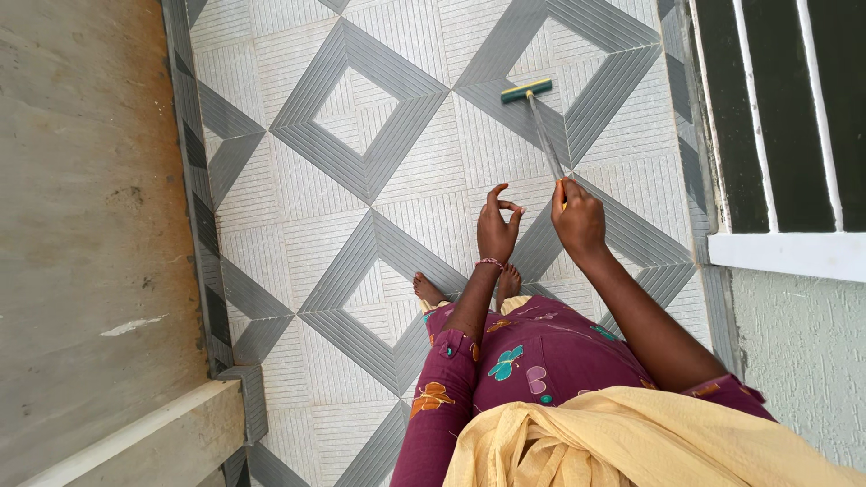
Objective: The person sweeps a tiled floor using a long-handled broom. They move the broom back and forth across the geometric-patterned tiles, covering a section of the floor near a wall.
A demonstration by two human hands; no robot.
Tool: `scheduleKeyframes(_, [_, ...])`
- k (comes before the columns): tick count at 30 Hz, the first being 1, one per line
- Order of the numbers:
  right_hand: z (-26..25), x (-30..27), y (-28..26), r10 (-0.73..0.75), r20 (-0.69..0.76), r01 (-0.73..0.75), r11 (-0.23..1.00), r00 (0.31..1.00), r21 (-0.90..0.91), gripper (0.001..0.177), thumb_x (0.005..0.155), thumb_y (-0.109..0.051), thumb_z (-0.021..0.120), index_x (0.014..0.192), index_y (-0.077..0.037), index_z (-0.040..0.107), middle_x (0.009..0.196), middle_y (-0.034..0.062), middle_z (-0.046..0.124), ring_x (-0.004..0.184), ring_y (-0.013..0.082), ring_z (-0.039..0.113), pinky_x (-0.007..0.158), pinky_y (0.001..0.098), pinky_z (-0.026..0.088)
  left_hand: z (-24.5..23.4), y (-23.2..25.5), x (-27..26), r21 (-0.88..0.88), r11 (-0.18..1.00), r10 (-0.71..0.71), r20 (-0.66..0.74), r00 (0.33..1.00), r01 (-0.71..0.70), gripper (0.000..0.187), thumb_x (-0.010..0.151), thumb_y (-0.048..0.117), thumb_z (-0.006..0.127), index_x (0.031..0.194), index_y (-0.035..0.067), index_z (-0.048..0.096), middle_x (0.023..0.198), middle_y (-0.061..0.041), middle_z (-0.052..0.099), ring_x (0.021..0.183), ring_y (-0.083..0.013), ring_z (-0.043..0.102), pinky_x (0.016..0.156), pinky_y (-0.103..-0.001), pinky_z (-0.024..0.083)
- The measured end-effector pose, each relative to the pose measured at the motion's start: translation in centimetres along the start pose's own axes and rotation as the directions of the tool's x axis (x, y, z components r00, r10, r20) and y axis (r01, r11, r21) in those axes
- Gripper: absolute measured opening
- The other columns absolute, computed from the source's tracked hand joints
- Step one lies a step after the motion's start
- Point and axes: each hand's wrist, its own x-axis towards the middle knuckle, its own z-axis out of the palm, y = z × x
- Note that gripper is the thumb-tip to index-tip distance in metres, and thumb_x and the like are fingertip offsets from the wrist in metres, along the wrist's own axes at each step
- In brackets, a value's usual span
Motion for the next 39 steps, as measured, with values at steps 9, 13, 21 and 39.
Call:
scheduleKeyframes(9, [1.7,0.5,0.5,-0.023,-0.028,0.024,0.999,0.999,0.037,0.023,0.105,-0.011,0.063,0.108,0.01,0.073,0.098,0.0287,0.074,0.077,0.0377,0.075,0.066,0.0386,0.06,0.9,-0.7,0.2,-0.072,0.995,-0.061,0.132,0.989,0.071,0.052,0.097,0.006,0.064,0.145,0.001,0.044,0.102,-0.013,0.066,0.102,-0.027,0.068,0.096,-0.041,0.053])
scheduleKeyframes(13, [0.1,0.8,-2.5,0.032,-0.055,-0.025,0.991,0.998,0.129,0.023,0.105,-0.014,0.063,0.106,0.007,0.074,0.085,0.024,0.074,0.073,0.0372,0.073,0.064,0.0422,0.056,0.4,0.1,0.2,0.011,0.997,0.068,0.19,0.979,-0.071,0.051,0.093,0.005,0.069,0.141,0.005,0.051,0.116,-0.015,0.065,0.114,-0.0335,0.062,0.101,-0.044,0.049])
scheduleKeyframes(21, [-1.0,0.9,-8.4,0.101,-0.065,-0.075,0.944,0.993,0.321,0.028,0.104,-0.023,0.064,0.102,0.003,0.073,0.078,0.0202,0.072,0.066,0.0326,0.074,0.059,0.0393,0.055,-1.6,2.6,-0.3,0.031,0.956,0.289,0.04,0.956,-0.29,0.06,0.087,0.002,0.064,0.145,0.007,0.049,0.146,-0.017,0.058,0.137,-0.0362,0.053,0.111,-0.044,0.046])
scheduleKeyframes(39, [2.8,-0.7,-15.6,-0.116,0.066,0.066,0.857,0.991,0.512,0.018,0.098,-0.016,0.07,0.096,0.001,0.072,0.107,0.019,0.075,0.112,0.0331,0.07,0.096,0.0413,0.053,-6.8,-1.9,-0.5,-0.3,0.954,-0.01,-0.061,0.998,-0.009,0.027,0.107,0.014,0.049,0.131,0.004,0.054,0.134,-0.015,0.063,0.119,-0.034,0.066,0.098,-0.041,0.053])
